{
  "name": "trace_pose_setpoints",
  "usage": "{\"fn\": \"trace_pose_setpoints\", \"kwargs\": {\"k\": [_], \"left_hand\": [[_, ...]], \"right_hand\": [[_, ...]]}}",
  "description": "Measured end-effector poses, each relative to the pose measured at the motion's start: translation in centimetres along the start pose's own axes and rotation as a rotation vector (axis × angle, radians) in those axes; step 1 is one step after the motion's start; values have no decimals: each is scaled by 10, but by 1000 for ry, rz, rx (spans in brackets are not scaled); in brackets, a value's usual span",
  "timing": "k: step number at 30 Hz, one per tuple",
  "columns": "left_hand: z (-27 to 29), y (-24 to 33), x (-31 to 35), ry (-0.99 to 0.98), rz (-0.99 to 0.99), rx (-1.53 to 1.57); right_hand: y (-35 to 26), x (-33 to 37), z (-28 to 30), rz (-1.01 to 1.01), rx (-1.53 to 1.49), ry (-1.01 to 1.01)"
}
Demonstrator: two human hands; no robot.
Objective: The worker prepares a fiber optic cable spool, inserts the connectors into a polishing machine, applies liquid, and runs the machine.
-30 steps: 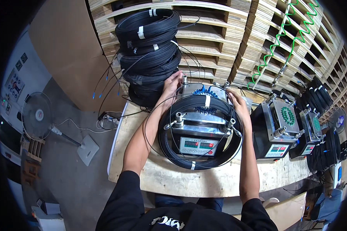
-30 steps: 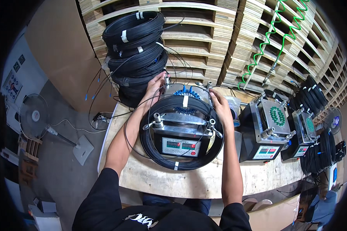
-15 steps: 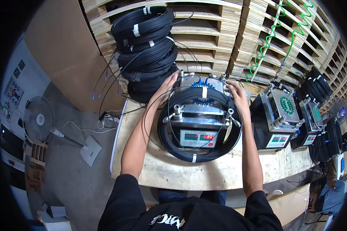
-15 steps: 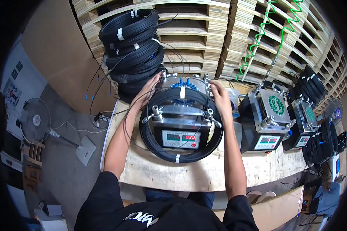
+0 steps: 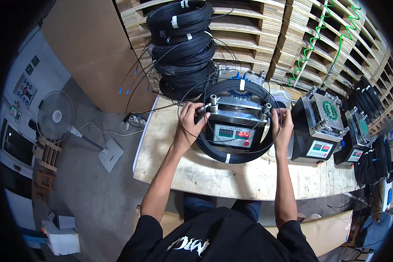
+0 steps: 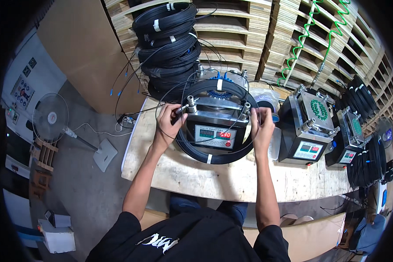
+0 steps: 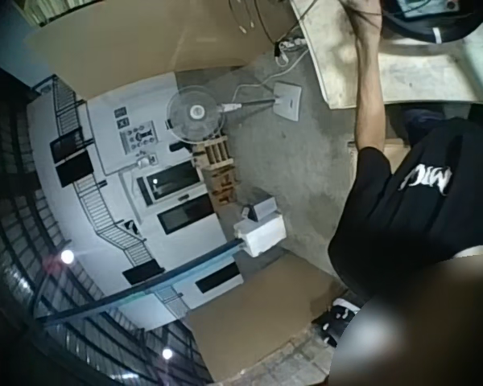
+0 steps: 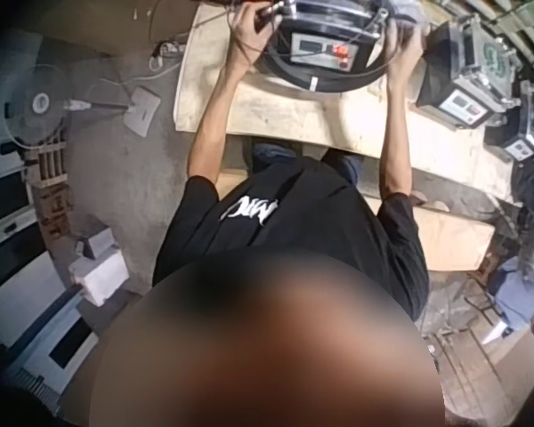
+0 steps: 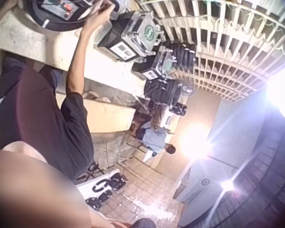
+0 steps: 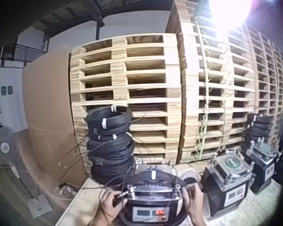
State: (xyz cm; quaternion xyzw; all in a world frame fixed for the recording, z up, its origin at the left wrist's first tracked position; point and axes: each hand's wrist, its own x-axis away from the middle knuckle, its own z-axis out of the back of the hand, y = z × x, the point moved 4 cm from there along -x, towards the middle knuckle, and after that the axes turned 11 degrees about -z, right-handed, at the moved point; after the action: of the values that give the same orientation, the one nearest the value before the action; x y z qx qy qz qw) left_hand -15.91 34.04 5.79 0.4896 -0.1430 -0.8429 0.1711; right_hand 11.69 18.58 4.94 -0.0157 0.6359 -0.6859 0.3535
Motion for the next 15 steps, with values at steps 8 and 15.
{"fn": "trace_pose_setpoints", "kwargs": {"k": [8,15], "left_hand": [[-8,-13,-4,-23,93,-82],[-17,-26,7,-23,580,477]], "right_hand": [[3,15,-1,-94,6,-43],[4,21,-2,-103,-93,-19]]}}
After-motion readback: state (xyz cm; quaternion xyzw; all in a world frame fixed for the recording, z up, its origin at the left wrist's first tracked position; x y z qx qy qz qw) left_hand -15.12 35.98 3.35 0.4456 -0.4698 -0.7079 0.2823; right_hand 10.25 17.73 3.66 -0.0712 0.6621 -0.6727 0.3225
